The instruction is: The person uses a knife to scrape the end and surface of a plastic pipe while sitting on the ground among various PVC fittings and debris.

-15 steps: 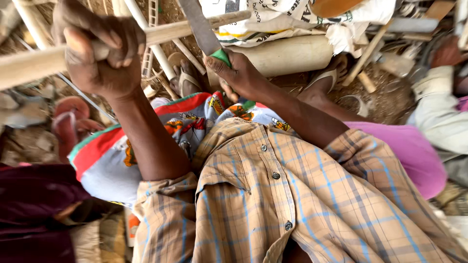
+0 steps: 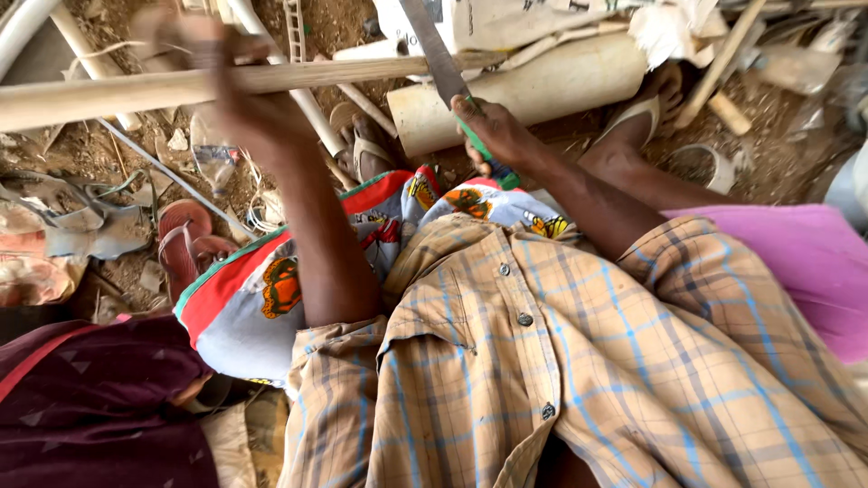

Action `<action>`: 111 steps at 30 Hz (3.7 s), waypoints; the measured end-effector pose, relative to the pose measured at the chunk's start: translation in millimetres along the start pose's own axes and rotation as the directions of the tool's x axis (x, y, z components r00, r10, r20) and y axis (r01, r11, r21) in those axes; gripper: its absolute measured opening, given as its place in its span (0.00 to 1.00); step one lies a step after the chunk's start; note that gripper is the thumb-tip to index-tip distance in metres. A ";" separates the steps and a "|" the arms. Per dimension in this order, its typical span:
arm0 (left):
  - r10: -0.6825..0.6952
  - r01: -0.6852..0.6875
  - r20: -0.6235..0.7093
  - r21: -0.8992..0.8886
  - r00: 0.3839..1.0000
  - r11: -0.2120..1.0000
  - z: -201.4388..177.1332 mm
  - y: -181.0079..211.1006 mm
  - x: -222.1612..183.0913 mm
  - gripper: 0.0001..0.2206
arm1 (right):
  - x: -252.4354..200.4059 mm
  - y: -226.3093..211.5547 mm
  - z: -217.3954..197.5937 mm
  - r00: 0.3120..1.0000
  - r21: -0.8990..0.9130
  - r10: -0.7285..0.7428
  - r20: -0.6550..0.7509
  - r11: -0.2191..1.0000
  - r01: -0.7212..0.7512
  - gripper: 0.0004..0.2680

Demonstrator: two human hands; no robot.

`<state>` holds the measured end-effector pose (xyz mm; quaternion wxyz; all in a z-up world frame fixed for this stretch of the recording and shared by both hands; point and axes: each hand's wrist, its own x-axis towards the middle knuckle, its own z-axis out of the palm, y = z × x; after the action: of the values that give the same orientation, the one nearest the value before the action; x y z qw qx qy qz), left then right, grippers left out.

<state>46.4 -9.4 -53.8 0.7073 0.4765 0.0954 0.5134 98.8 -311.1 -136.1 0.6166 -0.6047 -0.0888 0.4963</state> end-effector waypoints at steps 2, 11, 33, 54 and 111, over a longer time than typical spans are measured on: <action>0.013 -0.018 -0.105 -0.041 0.994 0.999 -2.9 23.4 6.8 0.16 | -7.3 4.2 -6.4 0.998 -0.053 0.031 -0.063 0.998 -0.035 0.21; -0.066 0.061 -0.144 -0.042 0.987 0.997 -7.8 54.3 12.7 0.16 | 22.1 22.4 43.9 0.994 -0.191 -0.109 0.003 0.976 0.108 0.20; -0.107 0.104 -0.040 -0.067 0.993 0.992 -12.9 50.8 11.1 0.15 | 15.8 29.7 -9.0 0.953 -0.413 -0.120 -0.277 0.911 -0.005 0.18; -0.149 0.192 0.230 -0.180 0.962 0.965 -20.4 75.3 18.9 0.19 | 12.6 51.4 21.2 0.910 -0.571 -0.410 -0.056 0.761 0.307 0.19; -0.084 0.297 0.672 -0.208 0.736 0.932 -7.3 58.7 19.5 0.19 | 3.8 -13.6 11.0 0.999 -0.225 0.032 -0.011 0.974 -0.033 0.16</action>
<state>13.4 11.8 -5.4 0.8092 0.4990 -0.1876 0.2470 99.7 -298.1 -123.8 0.5360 -0.6741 -0.1322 0.4906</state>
